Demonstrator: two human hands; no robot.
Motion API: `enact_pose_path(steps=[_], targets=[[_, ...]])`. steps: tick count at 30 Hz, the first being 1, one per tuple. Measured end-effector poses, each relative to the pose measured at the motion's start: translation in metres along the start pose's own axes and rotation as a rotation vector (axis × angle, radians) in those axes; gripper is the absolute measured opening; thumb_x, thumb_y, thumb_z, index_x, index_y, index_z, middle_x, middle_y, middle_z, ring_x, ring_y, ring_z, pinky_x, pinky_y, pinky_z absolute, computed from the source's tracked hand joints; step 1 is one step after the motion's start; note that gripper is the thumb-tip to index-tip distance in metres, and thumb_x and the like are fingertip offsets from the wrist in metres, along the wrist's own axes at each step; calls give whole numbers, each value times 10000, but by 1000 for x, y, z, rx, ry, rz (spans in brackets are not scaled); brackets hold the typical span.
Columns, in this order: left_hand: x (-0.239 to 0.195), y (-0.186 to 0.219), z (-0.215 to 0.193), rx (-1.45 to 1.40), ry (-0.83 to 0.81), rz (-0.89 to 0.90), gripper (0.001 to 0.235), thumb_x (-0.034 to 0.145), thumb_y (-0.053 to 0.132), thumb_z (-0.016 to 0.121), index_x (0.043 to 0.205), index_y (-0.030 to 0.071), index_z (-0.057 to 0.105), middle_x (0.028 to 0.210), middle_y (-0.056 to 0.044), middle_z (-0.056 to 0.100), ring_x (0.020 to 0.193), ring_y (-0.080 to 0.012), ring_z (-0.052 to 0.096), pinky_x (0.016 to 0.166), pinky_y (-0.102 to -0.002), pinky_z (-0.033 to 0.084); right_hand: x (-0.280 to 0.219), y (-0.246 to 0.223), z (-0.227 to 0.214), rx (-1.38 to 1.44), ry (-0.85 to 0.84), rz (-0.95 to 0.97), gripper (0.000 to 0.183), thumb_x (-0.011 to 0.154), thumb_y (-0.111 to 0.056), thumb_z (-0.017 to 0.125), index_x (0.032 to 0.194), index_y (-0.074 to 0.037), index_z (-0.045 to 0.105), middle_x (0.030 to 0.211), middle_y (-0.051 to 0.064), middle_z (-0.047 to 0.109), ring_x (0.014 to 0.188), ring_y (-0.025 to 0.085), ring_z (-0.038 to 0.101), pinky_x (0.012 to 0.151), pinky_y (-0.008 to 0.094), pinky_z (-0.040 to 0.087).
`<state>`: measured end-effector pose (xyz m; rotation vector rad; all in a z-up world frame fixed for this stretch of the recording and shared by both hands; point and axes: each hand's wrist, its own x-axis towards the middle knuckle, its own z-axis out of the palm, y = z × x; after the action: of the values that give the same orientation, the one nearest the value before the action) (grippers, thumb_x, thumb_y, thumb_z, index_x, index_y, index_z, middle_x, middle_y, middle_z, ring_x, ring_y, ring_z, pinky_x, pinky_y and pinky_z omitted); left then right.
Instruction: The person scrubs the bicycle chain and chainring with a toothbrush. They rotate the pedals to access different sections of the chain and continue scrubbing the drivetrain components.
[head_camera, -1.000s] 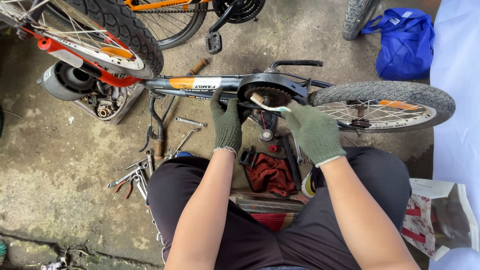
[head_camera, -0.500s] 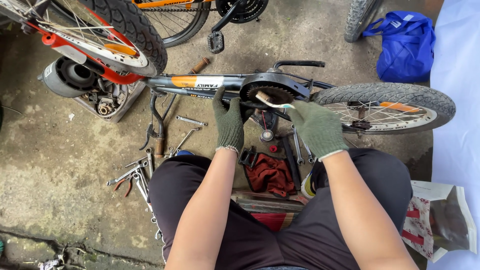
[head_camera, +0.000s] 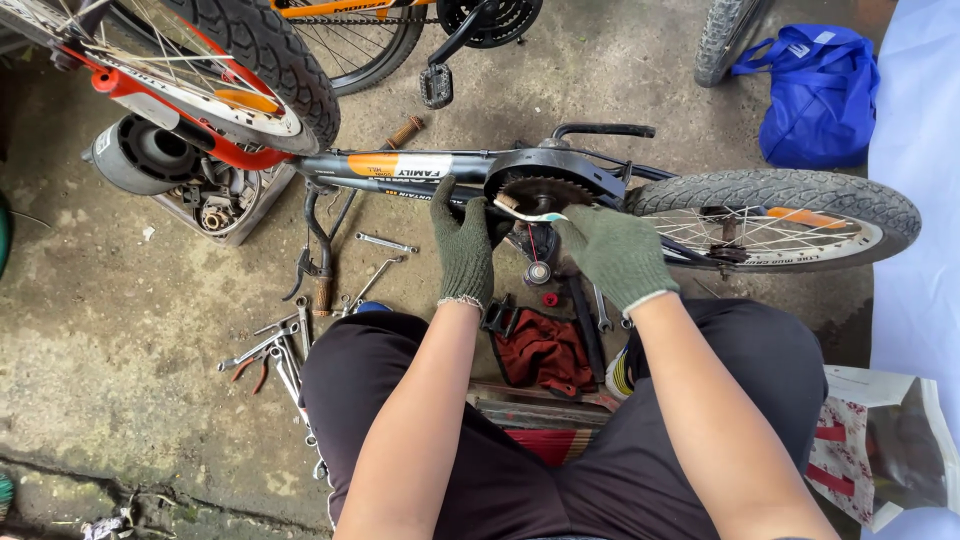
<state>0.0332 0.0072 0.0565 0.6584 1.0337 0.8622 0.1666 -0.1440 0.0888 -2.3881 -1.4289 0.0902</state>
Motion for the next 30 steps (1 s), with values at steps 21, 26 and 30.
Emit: enact_pose_path(steps=[21, 26, 30], targets=[[-3, 1, 2, -14, 21, -25, 561, 893, 102, 700, 1413, 219, 523, 1346, -210, 454, 983, -344, 692, 810, -457, 685, -25, 16, -7, -93, 55, 119, 232, 1057, -465, 544, 1160, -275, 626, 871, 86, 708, 909, 337, 731, 684, 476, 605], [-5, 8, 4, -1, 33, -52, 604, 880, 76, 696, 1433, 219, 500, 1207, -170, 501, 885, -304, 712, 764, -422, 690, -51, 30, -26, -23, 232, 107, 270, 1090, -428, 565, 1207, -246, 727, 1005, 89, 757, 1026, 325, 713, 815, 456, 588], [2, -4, 2, -42, 48, -41, 592, 881, 65, 700, 1421, 214, 510, 1211, -195, 500, 880, -336, 718, 742, -447, 698, -34, 18, 15, 12, 338, 20, 235, 1021, -375, 673, 1144, -186, 739, 946, 112, 760, 952, 306, 738, 761, 390, 598]])
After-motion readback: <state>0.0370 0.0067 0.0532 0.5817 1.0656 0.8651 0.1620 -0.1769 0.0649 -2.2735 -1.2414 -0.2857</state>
